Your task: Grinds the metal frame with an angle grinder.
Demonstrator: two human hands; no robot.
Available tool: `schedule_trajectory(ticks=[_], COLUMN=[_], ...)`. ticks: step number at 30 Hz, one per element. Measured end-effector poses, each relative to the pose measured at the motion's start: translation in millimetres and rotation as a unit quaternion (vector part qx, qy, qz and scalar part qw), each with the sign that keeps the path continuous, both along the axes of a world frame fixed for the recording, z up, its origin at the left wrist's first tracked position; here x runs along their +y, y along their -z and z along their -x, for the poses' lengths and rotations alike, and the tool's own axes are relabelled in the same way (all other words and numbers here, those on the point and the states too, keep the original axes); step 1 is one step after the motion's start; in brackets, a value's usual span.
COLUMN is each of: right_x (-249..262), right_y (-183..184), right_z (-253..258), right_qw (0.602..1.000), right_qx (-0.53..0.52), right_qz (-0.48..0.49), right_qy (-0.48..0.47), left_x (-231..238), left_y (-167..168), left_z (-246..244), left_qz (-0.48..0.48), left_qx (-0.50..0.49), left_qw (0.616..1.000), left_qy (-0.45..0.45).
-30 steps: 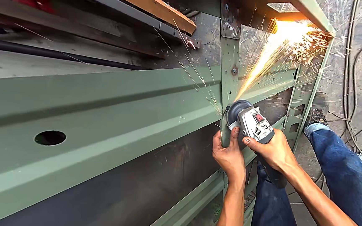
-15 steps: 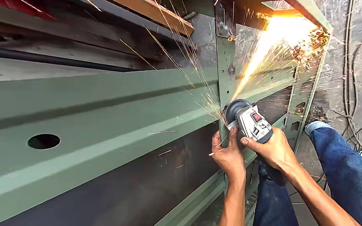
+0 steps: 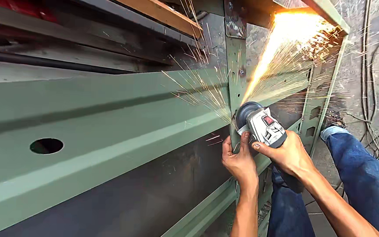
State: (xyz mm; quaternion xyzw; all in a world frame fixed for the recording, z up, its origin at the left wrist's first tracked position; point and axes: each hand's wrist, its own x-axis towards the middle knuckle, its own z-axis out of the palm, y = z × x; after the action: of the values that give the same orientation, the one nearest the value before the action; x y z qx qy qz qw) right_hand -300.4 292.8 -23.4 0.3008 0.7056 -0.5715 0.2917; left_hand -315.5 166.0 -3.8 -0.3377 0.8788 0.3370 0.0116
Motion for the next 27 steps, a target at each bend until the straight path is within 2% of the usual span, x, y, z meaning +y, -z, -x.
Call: schedule_trajectory(ticks=[27], right_x=[3.8], right_y=[2.2], right_z=[1.8], right_qw=[1.0], right_qx=[0.005], right_qz=[0.007], right_qy=[0.004], left_x=[4.8], left_y=[2.4], left_z=[1.2], left_qz=[0.033], left_qx=[0.0], left_qw=[0.999], left_qy=[0.0])
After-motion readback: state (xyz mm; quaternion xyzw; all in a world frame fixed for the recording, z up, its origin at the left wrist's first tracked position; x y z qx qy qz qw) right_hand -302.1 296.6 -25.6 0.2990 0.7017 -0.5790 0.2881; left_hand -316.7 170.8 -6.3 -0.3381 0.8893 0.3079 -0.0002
